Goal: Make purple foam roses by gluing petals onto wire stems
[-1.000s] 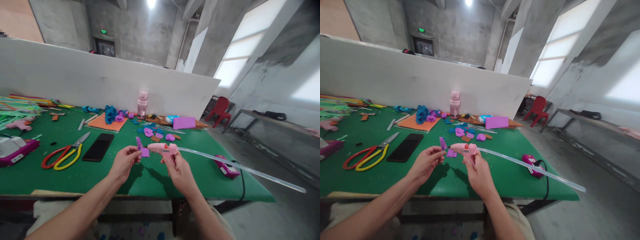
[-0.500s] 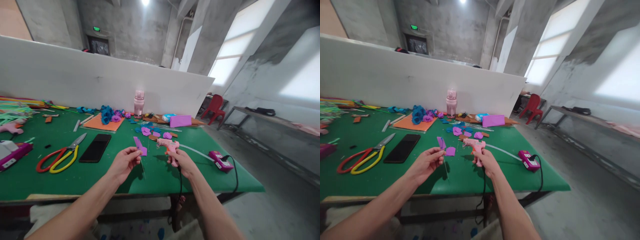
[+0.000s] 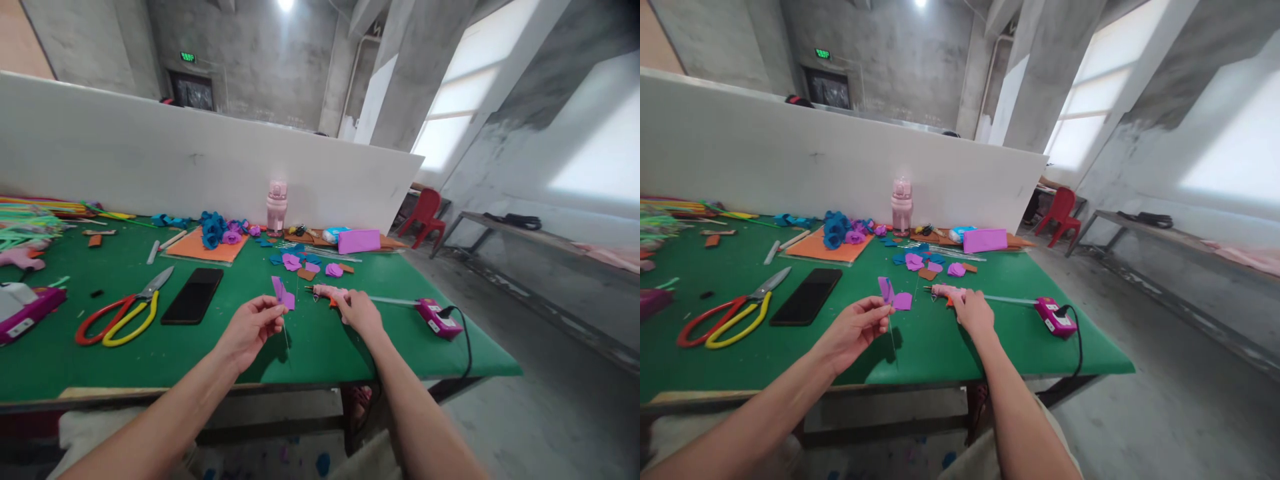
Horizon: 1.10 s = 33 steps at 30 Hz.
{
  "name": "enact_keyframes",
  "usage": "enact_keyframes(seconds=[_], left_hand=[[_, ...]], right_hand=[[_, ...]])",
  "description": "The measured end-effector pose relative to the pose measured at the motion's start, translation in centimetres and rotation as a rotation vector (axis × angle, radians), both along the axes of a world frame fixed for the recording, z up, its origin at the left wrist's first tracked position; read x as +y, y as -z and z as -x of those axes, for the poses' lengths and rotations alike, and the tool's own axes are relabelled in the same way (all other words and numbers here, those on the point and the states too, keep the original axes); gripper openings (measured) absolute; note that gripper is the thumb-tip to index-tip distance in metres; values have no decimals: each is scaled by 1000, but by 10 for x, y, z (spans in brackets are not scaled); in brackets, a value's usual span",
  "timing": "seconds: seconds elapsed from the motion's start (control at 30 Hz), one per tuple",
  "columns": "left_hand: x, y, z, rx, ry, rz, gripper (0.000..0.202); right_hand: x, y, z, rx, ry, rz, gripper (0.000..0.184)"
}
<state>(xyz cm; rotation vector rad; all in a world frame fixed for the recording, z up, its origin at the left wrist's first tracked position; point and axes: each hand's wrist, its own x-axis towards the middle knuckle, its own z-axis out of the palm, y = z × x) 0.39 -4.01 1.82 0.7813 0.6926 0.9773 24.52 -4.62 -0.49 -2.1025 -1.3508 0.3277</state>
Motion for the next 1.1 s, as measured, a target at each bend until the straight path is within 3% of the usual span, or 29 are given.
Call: enact_keyframes(seconds=[0.07, 0.13, 0.2, 0.27, 0.33, 0.43, 0.8, 1.1], left_hand=[[-1, 0, -1, 0, -2, 4, 21], [-2, 0, -2, 4, -12, 10, 21], [-3, -1, -4, 8, -15, 12, 22], [-4, -1, -6, 7, -11, 16, 23], [-5, -1, -9, 6, 0, 25, 23], [-4, 1, -12, 9, 18, 29, 23], [-4, 5, -16, 29, 25, 12, 20], [-3, 7, -16, 63, -28, -26, 20]], right_hand=[[-8, -3, 9, -104, 41, -71, 30], [-16, -4, 25, -28, -66, -213, 28], [-22, -5, 45, 241, -263, -330, 27], [-27, -7, 65, 562, -367, -309, 28], [-29, -8, 81, 814, -413, -280, 28], [-31, -12, 92, 1002, -428, -300, 25], [-34, -16, 103, 1078, -322, -348, 20], [-38, -15, 103, 916, -423, -424, 22]])
